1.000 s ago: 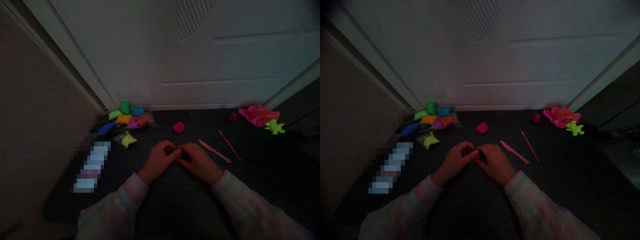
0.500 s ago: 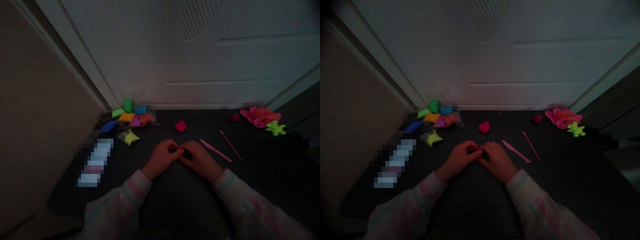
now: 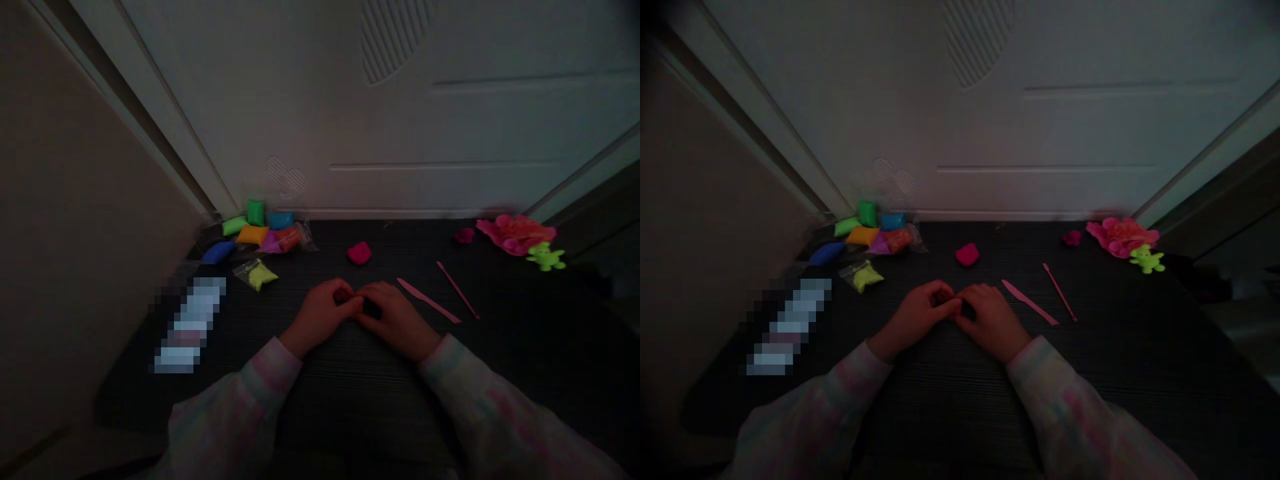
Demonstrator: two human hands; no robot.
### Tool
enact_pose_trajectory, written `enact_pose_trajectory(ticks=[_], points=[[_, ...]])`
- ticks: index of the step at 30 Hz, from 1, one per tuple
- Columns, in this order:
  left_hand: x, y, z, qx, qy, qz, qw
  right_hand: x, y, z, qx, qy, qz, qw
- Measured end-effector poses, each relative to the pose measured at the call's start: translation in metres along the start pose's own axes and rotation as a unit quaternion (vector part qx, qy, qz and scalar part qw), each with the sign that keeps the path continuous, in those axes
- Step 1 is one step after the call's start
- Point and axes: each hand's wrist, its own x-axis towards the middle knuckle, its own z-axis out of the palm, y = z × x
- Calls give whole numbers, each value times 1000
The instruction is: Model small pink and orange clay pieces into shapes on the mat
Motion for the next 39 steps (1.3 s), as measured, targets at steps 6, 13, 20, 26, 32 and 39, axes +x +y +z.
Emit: enact_pose_trajectory(ticks=[6,13,20,26,32,39], points=[[-4,2,-2,0,20,9,1000,0,-2,1,-17,13,17,1000],[-5,1,-3,24,7,13,1000,-1,-1,0,0,3,33,999],[-5,-1,-12,16,-36,13,999,0,0,-9,66,-2,27,997],[-5,-6,-21,38,-84,45,995,1,1,-6,98,15,51,994],[-4,-4,-18,-40,-8,14,999,2,0,-10,232,54,115,964],[-4,1,-8,-201,77,-11,976,7,-11,-7,376,133,184,898]])
